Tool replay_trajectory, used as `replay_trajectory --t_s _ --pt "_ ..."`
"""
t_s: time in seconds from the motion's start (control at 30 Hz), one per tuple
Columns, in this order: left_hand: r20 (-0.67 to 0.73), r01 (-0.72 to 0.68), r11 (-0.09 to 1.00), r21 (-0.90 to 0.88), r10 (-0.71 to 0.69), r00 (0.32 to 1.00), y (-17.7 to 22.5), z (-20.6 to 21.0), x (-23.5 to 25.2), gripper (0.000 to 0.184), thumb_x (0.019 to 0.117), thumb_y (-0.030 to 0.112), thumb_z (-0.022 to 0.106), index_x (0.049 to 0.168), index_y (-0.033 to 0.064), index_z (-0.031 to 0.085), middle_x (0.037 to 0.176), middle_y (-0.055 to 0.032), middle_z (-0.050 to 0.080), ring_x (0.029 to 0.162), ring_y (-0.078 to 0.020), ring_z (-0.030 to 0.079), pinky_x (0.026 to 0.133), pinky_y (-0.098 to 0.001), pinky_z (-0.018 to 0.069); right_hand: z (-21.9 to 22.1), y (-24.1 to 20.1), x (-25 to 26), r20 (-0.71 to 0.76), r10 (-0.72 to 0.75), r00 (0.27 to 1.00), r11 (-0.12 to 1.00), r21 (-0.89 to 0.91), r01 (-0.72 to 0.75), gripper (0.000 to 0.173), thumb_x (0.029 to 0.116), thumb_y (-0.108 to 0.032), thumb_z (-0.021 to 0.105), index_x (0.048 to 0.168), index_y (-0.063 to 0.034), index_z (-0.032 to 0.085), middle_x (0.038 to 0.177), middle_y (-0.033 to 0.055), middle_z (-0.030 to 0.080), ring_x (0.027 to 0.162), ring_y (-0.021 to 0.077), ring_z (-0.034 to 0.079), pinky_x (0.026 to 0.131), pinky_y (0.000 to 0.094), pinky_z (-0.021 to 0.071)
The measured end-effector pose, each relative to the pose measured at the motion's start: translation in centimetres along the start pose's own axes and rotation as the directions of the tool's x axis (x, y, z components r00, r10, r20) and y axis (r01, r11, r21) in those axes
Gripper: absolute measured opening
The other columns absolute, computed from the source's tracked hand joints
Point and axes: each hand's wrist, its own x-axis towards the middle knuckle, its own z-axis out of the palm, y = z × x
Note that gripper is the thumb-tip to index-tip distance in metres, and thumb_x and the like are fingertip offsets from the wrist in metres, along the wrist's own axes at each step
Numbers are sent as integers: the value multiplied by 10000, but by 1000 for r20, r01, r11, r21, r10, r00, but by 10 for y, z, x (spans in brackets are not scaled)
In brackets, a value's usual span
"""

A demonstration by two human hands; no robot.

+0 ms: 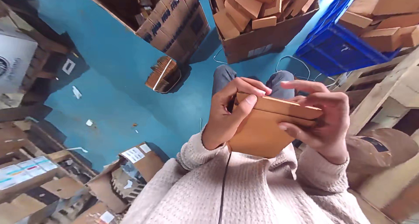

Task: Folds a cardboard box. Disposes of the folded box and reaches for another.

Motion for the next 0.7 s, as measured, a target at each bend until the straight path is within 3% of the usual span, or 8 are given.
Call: replay_trajectory --t_s 0.1,0.2,0.27,0.4,0.57,0.7 --pt "30 -53 998 30 52 998 -2 1 -4 134 1032 167 529 1028 81 633 1131 -50 659 1104 -162 644 943 -345 568 8 4 -11 -130 1 992 1000 31 3 428 901 -243 790 1249 -187 548 1354 8 602 1223 173 618 1000 338 561" --pt "232 -159 984 76 138 963 -6 -10 -5 267 1064 264 479 1091 44 627 1225 -106 643 1194 -219 621 1006 -407 554 8 5 -22 -142 -9 990 999 44 15 409 915 -272 777 1265 -202 576 1314 -14 630 1233 169 614 1028 344 546" --pt "306 -143 986 82 112 945 -9 -16 -5 350 1057 292 421 1125 24 635 1277 -133 644 1226 -249 615 1026 -434 548 7 6 -27 -131 -18 991 999 30 22 399 919 -266 774 1261 -192 582 1312 -10 628 1238 169 611 1033 343 543" --pt "301 -109 992 69 83 950 -10 -17 -6 240 1003 120 488 1123 -23 638 1233 -145 696 1189 -236 664 989 -404 585 4 8 -29 -121 -17 992 1000 24 20 398 919 -255 773 1265 -184 588 1303 -5 634 1225 169 618 1023 343 548" --pt "318 -62 997 48 43 947 -10 -24 -5 223 1002 90 475 1099 -25 640 1230 -161 709 1179 -244 681 960 -389 598 6 10 -32 -104 -7 995 999 53 12 449 909 -245 782 1302 -213 568 1309 -30 641 1210 157 631 1018 333 555" --pt "369 -85 996 25 69 927 -14 -25 -8 194 969 48 508 1109 -25 622 1226 -171 699 1191 -262 669 975 -407 593 6 12 -35 -120 -15 993 999 26 19 408 905 -243 789 1259 -215 588 1310 -31 641 1220 164 628 1016 337 557"
